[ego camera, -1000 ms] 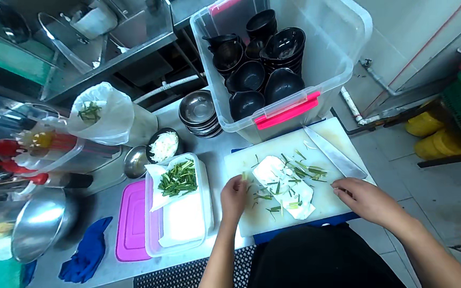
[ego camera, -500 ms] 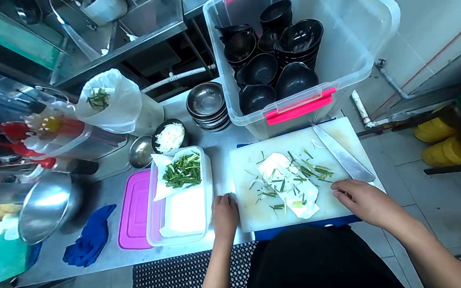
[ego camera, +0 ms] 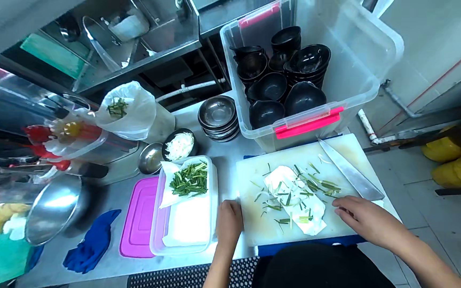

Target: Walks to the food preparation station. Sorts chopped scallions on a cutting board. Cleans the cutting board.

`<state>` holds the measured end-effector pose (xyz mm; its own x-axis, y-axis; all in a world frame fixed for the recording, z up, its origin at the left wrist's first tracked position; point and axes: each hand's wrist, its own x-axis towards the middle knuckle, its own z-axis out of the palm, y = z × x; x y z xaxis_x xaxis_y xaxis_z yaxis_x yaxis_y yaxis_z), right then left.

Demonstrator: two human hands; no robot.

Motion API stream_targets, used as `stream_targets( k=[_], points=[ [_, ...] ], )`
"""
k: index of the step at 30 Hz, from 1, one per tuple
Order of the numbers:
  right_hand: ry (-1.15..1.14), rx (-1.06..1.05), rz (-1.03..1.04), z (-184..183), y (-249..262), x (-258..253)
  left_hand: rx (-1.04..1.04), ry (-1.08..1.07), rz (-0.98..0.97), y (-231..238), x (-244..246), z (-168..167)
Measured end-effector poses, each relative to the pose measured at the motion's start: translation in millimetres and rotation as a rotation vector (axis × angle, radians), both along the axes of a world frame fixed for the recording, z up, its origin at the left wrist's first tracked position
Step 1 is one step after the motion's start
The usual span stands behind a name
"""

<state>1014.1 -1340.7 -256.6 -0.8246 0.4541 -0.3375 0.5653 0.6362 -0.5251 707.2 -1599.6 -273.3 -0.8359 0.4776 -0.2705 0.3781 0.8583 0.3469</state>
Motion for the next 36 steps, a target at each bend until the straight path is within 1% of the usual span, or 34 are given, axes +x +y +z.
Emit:
stream_targets(
  k=[3, 5, 7, 9, 11, 13, 17, 20, 23, 25, 26, 28, 30, 31, 33, 36],
  points=[
    [0.022, 0.000, -0.012, -2.2, -1.2, 3.4, 0.234, -0.121, -0.034, 23.6, 17.7, 22.6],
    [0.015, -0.002, -0.005, -3.1, -2.4, 3.7, 0.375, -0.182, -0.085, 32.3, 27.8, 18.8],
    [0.029, 0.008, 0.002, -1.7, -4.3, 3.9, 0.474, -0.182, -0.085, 23.8, 31.4, 10.7],
    [0.038, 0.015, -0.003, -2.2, -6.6, 7.0, 0.514, -0.127, -0.045, -1.9, 30.4, 2.4],
    [0.044, 0.026, -0.012, -5.2, -7.9, 11.1, 0.449, 0.014, -0.025, -30.5, 30.1, -4.5],
    [0.037, 0.042, -0.011, -9.0, -10.4, 13.8, 0.357, 0.136, -0.096, -54.6, 34.5, -17.8],
    [0.014, 0.027, 0.029, -11.2, -16.7, 11.7, 0.172, 0.247, -0.300, -84.9, 51.5, -57.5],
    [0.013, 0.028, 0.062, -5.5, -20.9, 4.9, 0.113, 0.265, -0.352, -112.7, 70.4, -62.5],
    [0.033, 0.049, 0.086, -3.3, -19.2, -2.2, 0.140, 0.305, -0.412, -159.6, 99.1, -64.6],
    [0.045, 0.065, 0.083, 0.2, -21.5, -4.9, 0.218, 0.284, -0.440, -200.5, 117.6, -64.0],
    [0.044, 0.069, 0.079, 1.9, -23.3, -5.2, 0.225, 0.238, -0.445, -221.4, 126.1, -62.4],
    [0.032, 0.066, 0.074, 4.3, -27.9, -5.4, 0.127, 0.103, -0.419, -257.8, 139.6, -61.8],
    [0.009, 0.059, 0.078, 4.4, -31.5, -5.7, 0.008, -0.037, -0.336, -279.8, 142.3, -66.9],
    [-0.008, 0.053, 0.080, 4.3, -33.3, -5.5, -0.024, -0.059, -0.285, -282.8, 139.6, -68.9],
    [-0.040, 0.040, 0.071, 7.1, -37.9, -4.7, 0.011, -0.010, -0.224, -272.0, 129.2, -65.9],
    [-0.076, 0.039, 0.044, 14.2, -38.3, -4.3, 0.257, 0.179, -0.238, -222.0, 111.2, -52.7]
  ],
)
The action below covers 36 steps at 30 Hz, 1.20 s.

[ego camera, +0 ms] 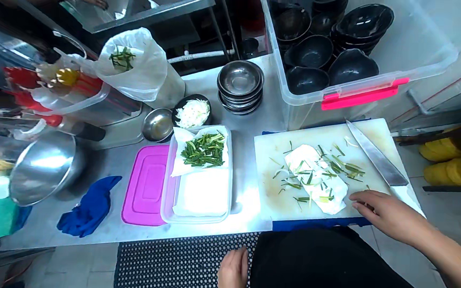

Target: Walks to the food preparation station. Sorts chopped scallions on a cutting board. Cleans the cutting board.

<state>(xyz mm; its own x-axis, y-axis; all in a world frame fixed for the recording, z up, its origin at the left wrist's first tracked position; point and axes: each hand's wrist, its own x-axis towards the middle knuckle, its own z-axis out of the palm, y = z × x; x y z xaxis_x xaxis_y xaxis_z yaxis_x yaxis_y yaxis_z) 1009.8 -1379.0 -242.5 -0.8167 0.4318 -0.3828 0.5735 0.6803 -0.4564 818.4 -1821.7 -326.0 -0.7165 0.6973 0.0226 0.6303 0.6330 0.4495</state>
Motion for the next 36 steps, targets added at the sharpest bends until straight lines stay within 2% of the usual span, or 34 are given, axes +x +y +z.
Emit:
stream_targets(
  k=[2, 4, 7, 10, 17, 23, 28, 31, 34, 36],
  points=[
    [-0.011, 0.006, -0.051, 3.1, 3.7, 3.3, 0.192, 0.057, -0.052, 46.0, -11.4, 11.3],
    [0.020, 0.046, -0.127, 4.8, 10.0, 8.5, 0.265, 0.034, -0.120, 95.2, -21.2, 18.8],
    [0.102, 0.113, -0.320, 7.2, 16.3, 19.1, 0.218, -0.059, -0.208, 162.3, -29.4, 13.1],
    [0.116, 0.250, -0.519, 0.7, 19.8, 36.4, 0.158, -0.054, -0.319, 209.4, -27.6, 4.0],
    [0.030, 0.356, -0.587, -33.3, 5.7, 77.5, -0.014, 0.024, -0.434, 277.4, -22.5, 5.2],
    [0.042, 0.346, -0.461, -40.2, 24.4, 83.8, 0.023, 0.079, -0.333, 317.7, -11.6, 2.4],
    [0.240, 0.082, -0.619, -23.7, 22.4, 92.4, 0.224, 0.027, -0.318, 313.0, -12.1, 11.8],
    [0.274, 0.057, -0.625, -19.2, 15.8, 100.8, 0.291, 0.063, -0.191, 300.1, -44.4, 13.9],
    [0.233, 0.106, -0.575, -21.6, 3.9, 99.8, 0.185, 0.082, -0.036, 304.4, -82.4, 1.2],
    [0.206, 0.121, -0.533, -21.4, -3.6, 92.7, 0.112, 0.074, -0.053, 321.4, -91.5, 0.1]
  ],
)
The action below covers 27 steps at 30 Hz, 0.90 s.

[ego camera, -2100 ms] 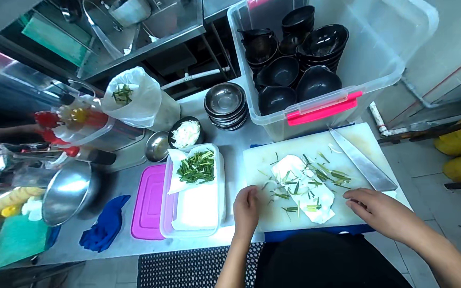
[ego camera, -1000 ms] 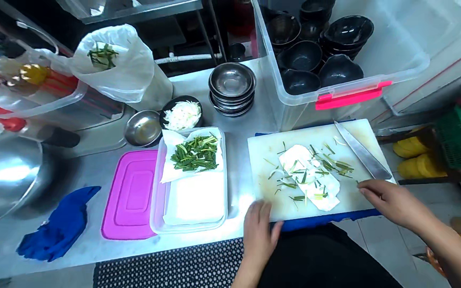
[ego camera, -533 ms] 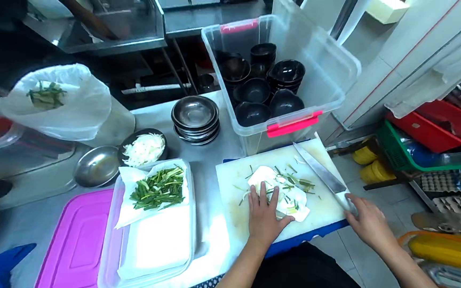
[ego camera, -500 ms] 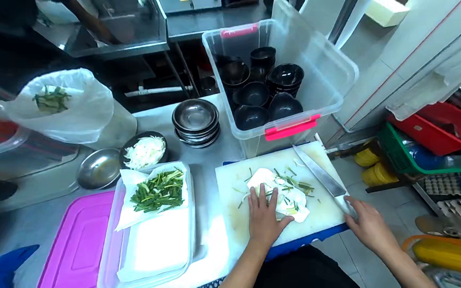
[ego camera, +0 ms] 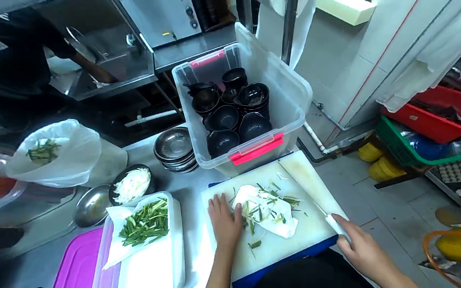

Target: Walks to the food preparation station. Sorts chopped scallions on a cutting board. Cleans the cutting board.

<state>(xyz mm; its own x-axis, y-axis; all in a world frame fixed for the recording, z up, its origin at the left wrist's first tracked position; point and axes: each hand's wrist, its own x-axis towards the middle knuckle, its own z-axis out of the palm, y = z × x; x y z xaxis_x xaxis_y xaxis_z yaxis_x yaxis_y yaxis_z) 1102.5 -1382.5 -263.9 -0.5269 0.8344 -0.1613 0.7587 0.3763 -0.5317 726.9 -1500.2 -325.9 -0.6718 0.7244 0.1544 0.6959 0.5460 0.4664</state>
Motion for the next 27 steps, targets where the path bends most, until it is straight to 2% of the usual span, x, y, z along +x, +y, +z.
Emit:
stream_targets(
  k=[5, 9, 11, 15, 18, 23, 27],
  points=[
    [-0.001, 0.027, 0.132, -0.7, -25.1, -20.5, -0.011, -0.124, -0.190, 40.1, 8.2, 0.0],
    [0.104, 0.075, 0.207, -11.1, -42.2, -30.5, 0.060, -0.215, -0.299, 43.7, 20.4, -0.2],
    [0.133, 0.006, 0.213, -9.5, -45.3, -31.6, 0.101, -0.255, -0.340, 38.9, 21.6, -0.2],
    [0.208, -0.264, 0.142, 1.5, -38.3, -27.6, 0.117, -0.399, -0.400, 24.4, 12.2, 3.7],
    [0.325, -0.435, 0.000, 5.2, -34.1, -16.4, 0.125, -0.291, -0.444, 8.3, 7.2, 8.7],
    [0.459, -0.648, -0.202, 2.2, -30.8, 21.3, 0.008, -0.019, -0.566, -43.8, 23.5, 12.3],
    [0.590, -0.737, -0.309, -15.6, -45.9, 43.9, -0.025, 0.136, -0.507, -59.4, 35.2, -3.1]
  ],
)
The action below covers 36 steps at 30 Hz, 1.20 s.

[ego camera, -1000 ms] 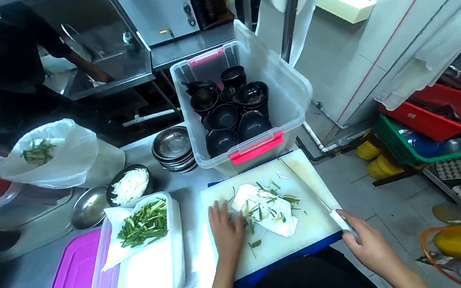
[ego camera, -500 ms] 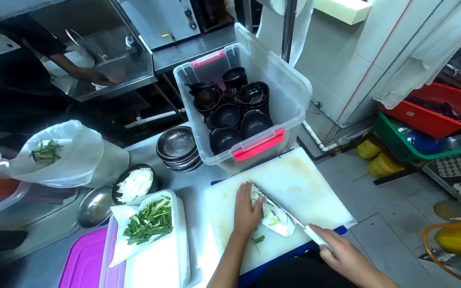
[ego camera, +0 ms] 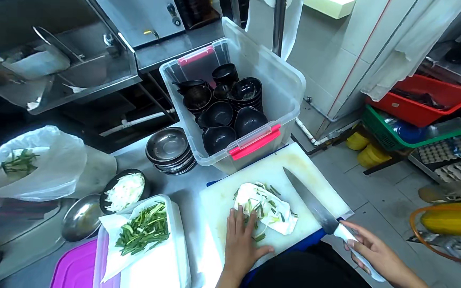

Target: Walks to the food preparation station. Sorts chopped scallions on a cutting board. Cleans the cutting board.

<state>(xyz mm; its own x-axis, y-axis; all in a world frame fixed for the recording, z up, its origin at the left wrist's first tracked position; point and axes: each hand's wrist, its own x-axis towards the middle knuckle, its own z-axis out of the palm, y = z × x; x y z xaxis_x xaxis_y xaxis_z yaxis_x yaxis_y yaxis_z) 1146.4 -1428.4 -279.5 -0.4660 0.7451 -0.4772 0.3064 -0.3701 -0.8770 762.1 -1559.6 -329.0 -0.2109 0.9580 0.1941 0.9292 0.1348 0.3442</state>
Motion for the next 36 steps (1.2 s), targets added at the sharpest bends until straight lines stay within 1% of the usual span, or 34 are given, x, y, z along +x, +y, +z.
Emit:
stream_targets(
  k=[4, 7, 10, 13, 20, 24, 30, 36],
  points=[
    [0.041, -0.041, -0.035, -5.6, -12.2, -9.1, 0.010, 0.024, 0.094, 28.5, -7.9, -2.3],
    [0.041, -0.054, -0.017, -1.9, -11.4, -29.5, 0.007, 0.016, 0.105, 52.1, -12.9, -2.3],
    [0.011, -0.067, 0.046, 2.3, -7.1, -51.0, -0.010, -0.016, 0.088, 71.3, -14.2, -1.7],
    [-0.030, -0.050, 0.154, 5.0, -8.2, -66.5, -0.025, -0.060, 0.063, 83.6, -8.5, 0.3],
    [-0.053, 0.026, 0.258, 4.7, -19.5, -86.3, 0.015, -0.129, 0.132, 86.0, 18.8, 4.6],
    [-0.052, 0.068, 0.279, -1.7, -24.0, -91.3, 0.025, -0.124, 0.187, 83.5, 37.1, 2.9],
    [-0.016, 0.049, 0.298, -2.9, -28.3, -99.5, 0.113, -0.227, 0.273, 87.8, 43.0, -3.2],
    [0.013, 0.060, 0.329, -9.8, -31.3, -111.2, 0.207, -0.348, 0.410, 98.0, 51.7, -1.9]
  ],
)
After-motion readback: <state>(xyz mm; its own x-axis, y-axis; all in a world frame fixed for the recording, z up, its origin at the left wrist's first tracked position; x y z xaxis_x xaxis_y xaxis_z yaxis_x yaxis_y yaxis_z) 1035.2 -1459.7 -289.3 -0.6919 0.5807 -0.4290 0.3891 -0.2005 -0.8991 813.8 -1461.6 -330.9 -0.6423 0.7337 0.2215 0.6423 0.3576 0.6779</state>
